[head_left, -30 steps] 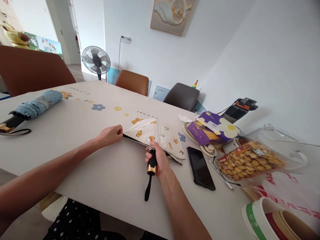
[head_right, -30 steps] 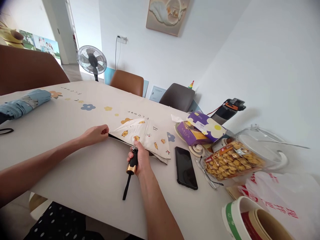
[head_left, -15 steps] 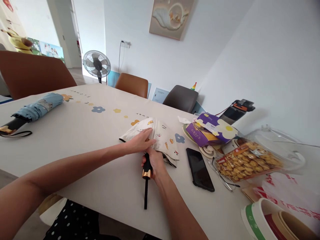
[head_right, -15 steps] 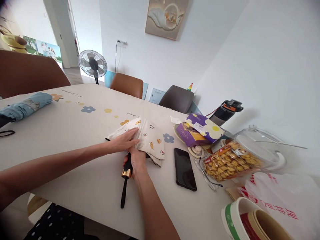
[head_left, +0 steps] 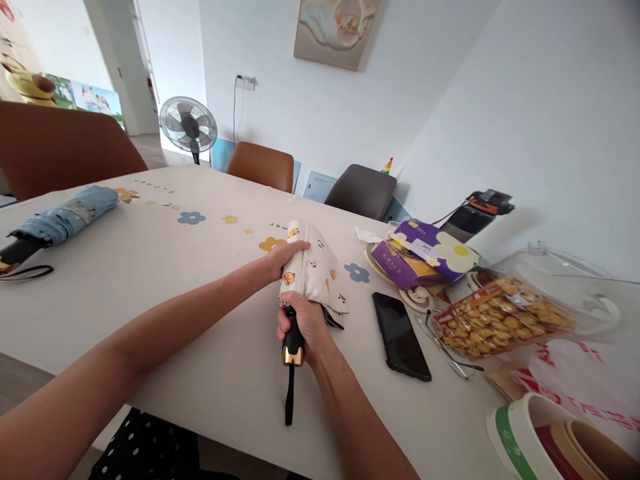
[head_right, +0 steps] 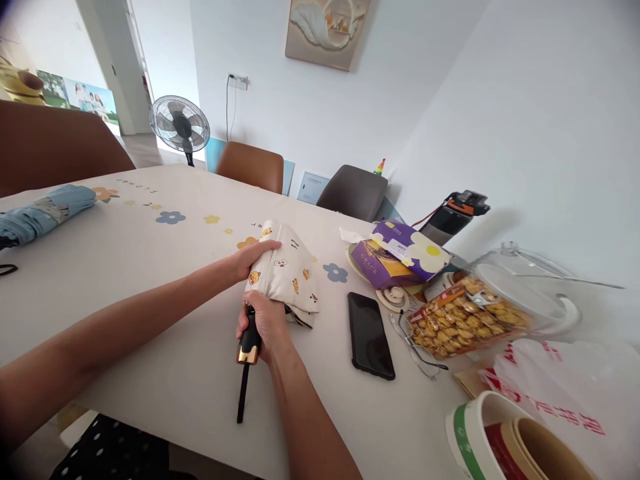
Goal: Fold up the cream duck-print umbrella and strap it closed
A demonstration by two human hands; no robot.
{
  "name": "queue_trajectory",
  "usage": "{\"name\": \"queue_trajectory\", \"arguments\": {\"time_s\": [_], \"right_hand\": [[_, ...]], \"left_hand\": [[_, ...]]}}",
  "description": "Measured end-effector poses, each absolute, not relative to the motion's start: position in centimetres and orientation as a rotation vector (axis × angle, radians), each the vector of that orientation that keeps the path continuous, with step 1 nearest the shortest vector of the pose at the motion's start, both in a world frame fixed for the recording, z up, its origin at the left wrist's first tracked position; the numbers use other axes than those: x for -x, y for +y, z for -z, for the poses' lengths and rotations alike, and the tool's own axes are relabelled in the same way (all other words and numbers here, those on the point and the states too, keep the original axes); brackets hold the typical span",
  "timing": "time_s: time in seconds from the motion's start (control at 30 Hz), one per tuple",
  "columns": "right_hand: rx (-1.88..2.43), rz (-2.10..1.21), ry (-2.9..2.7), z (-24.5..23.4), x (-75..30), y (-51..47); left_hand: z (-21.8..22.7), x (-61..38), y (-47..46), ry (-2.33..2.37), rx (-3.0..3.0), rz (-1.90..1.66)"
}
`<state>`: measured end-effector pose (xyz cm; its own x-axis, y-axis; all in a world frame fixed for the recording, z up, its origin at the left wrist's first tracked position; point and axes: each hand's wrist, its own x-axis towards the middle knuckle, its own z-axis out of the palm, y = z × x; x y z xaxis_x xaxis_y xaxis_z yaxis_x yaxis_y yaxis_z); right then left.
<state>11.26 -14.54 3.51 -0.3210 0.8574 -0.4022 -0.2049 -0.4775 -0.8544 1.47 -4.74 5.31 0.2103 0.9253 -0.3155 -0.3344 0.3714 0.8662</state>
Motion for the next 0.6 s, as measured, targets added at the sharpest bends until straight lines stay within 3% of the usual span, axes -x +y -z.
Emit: {"name": "queue_trajectory", "arguments": {"time_s": [0.2, 0.47, 0.6], "right_hand": [[0.993, -2.062, -0.984, -3.1, -11.1, -14.9], [0.874, -1.966, -0.866, -3.8, -10.4, -15.6], [0.949, -1.891, -0.737, -3.2, -10.4, -14.9]], "left_hand": [[-6.0, 0.4, -4.2, 0.897, -0.598, -0.981], [-7.0, 0.7, -4.4, 0.787, -0.709, -0.930], [-5.3, 0.3, -3.9, 1.144, -1.056, -0.966]]}}
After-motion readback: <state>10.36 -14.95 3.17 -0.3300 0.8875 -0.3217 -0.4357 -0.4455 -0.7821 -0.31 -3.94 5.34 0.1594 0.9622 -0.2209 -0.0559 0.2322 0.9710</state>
